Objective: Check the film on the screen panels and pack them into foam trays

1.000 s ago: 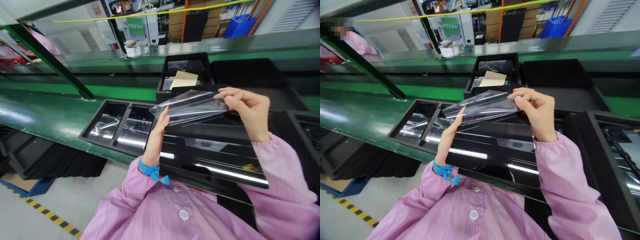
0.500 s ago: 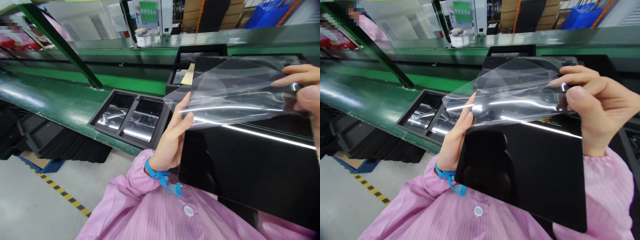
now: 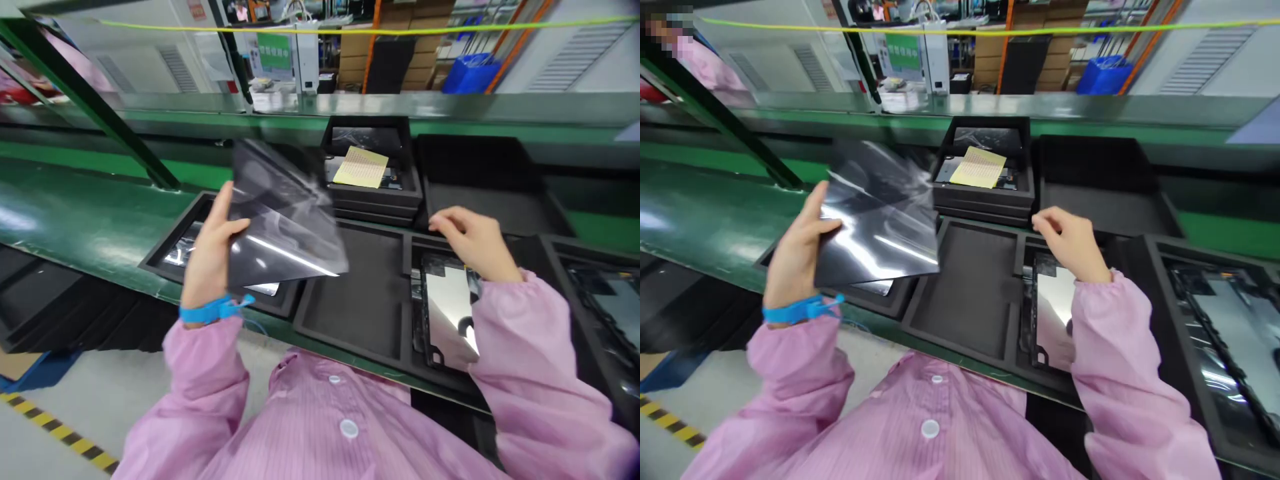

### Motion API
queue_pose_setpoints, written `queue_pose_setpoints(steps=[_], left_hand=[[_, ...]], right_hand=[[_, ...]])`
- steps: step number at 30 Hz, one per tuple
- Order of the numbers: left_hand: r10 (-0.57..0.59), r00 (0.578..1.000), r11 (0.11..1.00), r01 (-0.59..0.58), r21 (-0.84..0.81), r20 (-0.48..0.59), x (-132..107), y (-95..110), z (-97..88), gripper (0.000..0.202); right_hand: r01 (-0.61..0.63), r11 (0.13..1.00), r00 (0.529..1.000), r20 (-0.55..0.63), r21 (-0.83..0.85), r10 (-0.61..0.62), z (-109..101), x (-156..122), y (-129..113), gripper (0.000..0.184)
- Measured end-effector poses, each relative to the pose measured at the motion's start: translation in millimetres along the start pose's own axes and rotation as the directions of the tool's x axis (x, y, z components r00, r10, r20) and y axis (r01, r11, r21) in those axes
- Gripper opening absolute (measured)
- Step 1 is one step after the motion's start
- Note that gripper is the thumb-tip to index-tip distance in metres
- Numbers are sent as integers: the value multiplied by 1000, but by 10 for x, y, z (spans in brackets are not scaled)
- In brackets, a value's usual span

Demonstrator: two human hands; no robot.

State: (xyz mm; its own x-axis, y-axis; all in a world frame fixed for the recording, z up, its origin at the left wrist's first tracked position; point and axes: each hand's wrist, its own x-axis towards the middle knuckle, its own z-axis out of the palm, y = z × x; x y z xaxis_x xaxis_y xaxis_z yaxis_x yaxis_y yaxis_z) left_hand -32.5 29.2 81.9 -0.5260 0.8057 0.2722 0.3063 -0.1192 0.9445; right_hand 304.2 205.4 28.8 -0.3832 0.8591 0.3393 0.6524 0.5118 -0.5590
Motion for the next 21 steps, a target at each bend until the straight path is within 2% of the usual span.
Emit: queue_pose_setpoints(steps=[2,3,6,8,10,15,18,21], left_hand=[[105,994,975,-94,202,-43,26,34,-144,71],[136,990,933,-117,340,-32,16,35,-173,72],[109,987,663,-162,731,119,-69,-94,-106,76],[45,968,504,-235,831,246,-138,-286,14,81],[2,944,433,-298,850,330,-200,-504,142,83],[-69,948,434,-251,866,309,-296,-896,421,76],[-120,951,500,-189,845,284,-290,-1060,543,74],[-172,943,609,-126,783,285,-249,-1143,598,72]], right_hand=[[-41,989,995,86,-144,54,82,-58,337,31],[-47,977,989,126,-207,74,154,-91,475,29],[-26,938,975,198,-346,101,426,-180,729,22],[-10,910,971,212,-415,108,575,-212,786,23],[-2,886,971,212,-463,113,652,-221,797,22],[1,887,965,233,-462,120,628,-201,808,22],[-67,905,969,190,-421,160,596,-169,801,24],[-130,930,971,146,-343,190,471,-66,713,29]])
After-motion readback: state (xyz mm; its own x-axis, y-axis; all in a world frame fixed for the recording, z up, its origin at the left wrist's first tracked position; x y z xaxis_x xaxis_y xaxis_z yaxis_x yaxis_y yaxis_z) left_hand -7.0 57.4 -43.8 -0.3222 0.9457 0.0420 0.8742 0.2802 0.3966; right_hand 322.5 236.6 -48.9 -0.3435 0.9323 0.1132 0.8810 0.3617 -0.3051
